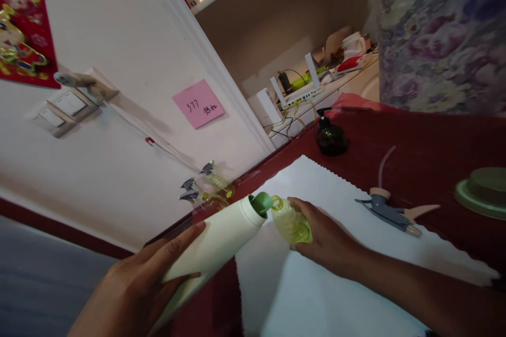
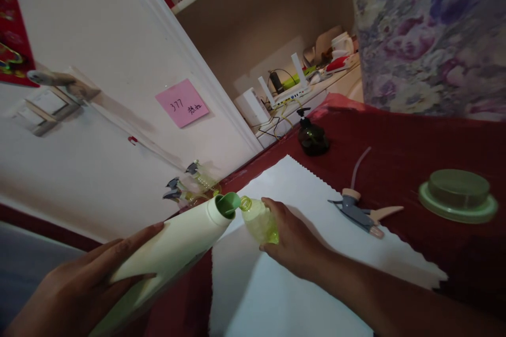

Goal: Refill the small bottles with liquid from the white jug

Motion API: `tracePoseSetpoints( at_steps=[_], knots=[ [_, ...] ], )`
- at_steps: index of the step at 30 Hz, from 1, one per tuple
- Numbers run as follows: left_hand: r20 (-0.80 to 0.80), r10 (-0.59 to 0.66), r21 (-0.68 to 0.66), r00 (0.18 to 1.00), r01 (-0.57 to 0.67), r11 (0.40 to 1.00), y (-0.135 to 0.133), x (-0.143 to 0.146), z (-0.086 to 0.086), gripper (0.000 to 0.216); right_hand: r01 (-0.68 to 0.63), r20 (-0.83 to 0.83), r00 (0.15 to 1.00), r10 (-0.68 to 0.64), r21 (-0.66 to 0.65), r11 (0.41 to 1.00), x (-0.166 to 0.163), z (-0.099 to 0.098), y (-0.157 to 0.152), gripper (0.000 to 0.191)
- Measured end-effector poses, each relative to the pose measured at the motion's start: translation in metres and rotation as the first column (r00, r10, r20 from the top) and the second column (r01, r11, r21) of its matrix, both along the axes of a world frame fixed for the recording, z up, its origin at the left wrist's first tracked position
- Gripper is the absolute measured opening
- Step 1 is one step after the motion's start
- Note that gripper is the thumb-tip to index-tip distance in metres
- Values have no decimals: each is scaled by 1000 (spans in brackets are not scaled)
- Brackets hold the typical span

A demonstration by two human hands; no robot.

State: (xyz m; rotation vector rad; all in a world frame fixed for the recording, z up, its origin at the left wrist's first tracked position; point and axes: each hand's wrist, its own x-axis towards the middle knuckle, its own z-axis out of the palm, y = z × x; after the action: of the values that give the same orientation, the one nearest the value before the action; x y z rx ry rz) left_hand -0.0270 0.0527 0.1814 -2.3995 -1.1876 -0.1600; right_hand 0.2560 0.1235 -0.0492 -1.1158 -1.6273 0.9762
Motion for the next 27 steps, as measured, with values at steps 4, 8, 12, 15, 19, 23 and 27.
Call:
tracePoseSetpoints(
  at_steps=[4,8,12,15,19,23,27],
  knots=[
    [-33,13,14,999,-13,1000,-2,-2,1,64,-19,10,1000,19,4,1000,2,2,-1,89],
    [-62,12,-4,998,-13,1000,-3,-6,1,67,-20,12,1000,20,12,1000,2,1,-1,89],
    [-102,36,-4,994,-36,999,-4,-8,1,63,-18,6,1000,18,5,1000,1,-1,-1,89],
    [-125,34,2,992,-34,999,-6,-8,0,61,-30,-2,1000,30,9,1000,2,-1,-2,89],
    [-141,46,7,989,-45,999,-9,-6,0,66,-28,-5,1000,28,21,999,2,-2,0,89],
    [-153,45,9,987,-44,999,-9,-5,0,68,-27,-2,1000,27,21,999,1,-2,0,90],
    [-159,51,12,986,-50,999,-10,-4,0,69,-28,5,1000,28,8,1000,1,-3,1,91]
  ],
)
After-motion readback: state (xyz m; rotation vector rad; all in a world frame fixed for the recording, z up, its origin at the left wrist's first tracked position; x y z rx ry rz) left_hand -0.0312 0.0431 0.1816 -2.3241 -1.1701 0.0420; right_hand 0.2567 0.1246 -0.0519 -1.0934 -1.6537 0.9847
